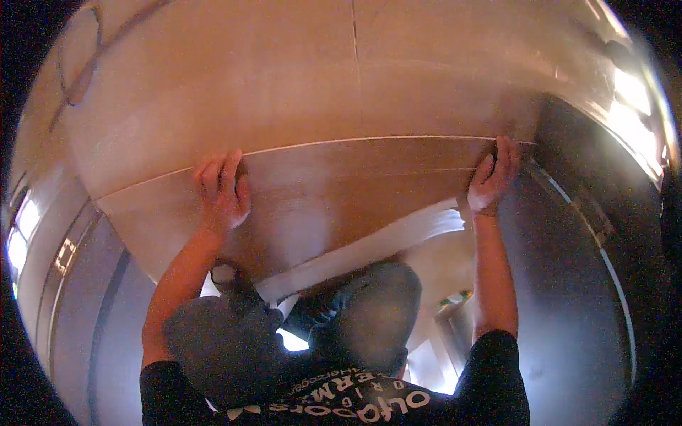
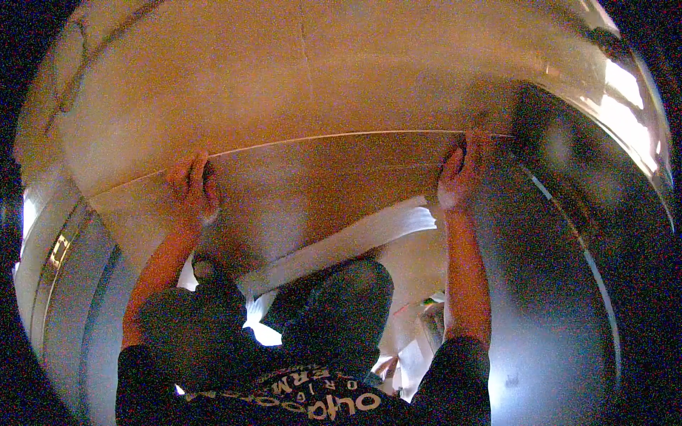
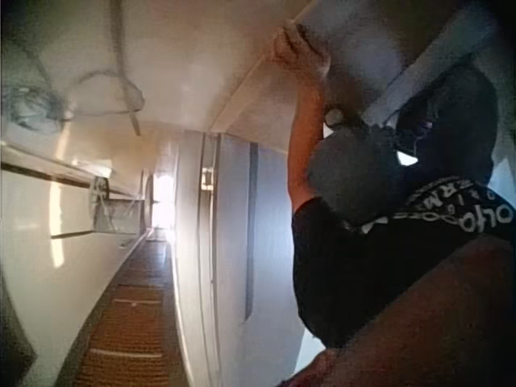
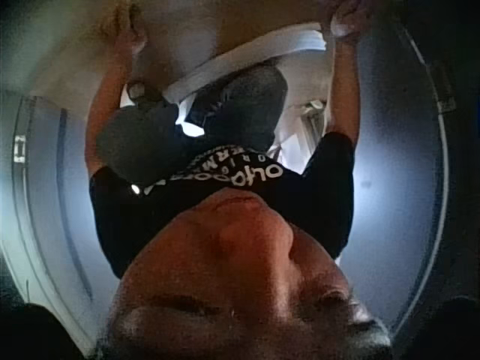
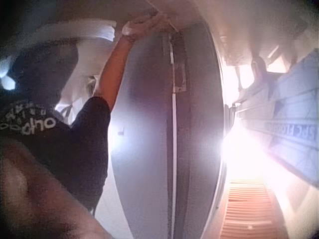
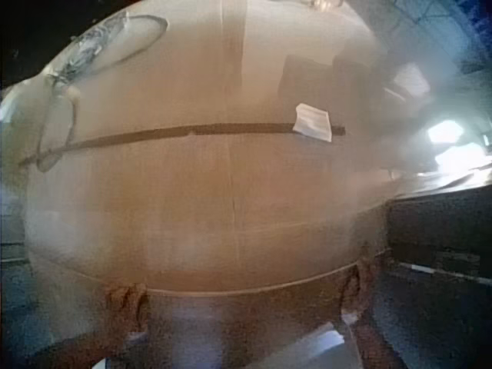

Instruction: The person cuts a piece of trim using a table saw, then applies adhesive and fits the piece along the base of a wall.

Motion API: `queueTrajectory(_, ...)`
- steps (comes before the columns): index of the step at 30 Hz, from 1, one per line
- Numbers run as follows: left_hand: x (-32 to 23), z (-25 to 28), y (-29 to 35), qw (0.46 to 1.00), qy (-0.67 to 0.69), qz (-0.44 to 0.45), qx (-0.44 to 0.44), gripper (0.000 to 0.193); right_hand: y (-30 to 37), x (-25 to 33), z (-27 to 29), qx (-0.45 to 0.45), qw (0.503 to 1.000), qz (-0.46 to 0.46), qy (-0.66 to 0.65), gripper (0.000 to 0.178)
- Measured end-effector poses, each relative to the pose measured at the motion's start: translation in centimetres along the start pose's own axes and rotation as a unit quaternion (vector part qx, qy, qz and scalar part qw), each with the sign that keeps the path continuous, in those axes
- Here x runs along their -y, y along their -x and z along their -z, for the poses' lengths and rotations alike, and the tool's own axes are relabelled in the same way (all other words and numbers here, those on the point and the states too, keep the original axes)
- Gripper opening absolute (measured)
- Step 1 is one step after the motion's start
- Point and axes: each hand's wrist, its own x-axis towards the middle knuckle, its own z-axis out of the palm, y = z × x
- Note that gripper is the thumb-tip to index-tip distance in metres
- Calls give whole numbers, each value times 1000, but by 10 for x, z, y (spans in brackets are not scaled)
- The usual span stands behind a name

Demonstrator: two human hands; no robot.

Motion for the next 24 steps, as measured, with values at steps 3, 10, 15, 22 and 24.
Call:
queueTrajectory(3,-1,-1,3,999,31,25,-21,46,-5,8,3,26,997,-1,72,39)
queueTrajectory(10,4,4,-10,1000,5,12,-19,41,-12,4,1,21,1000,11,-1,40)
queueTrajectory(15,12,-10,-4,999,8,-5,-47,41,-14,7,3,20,1000,11,-14,40)
queueTrajectory(22,17,-13,6,999,-11,-3,-36,40,-9,7,2,25,999,18,42,40)
queueTrajectory(24,14,-12,3,999,-6,-4,-35,40,-6,4,0,30,999,-5,33,40)
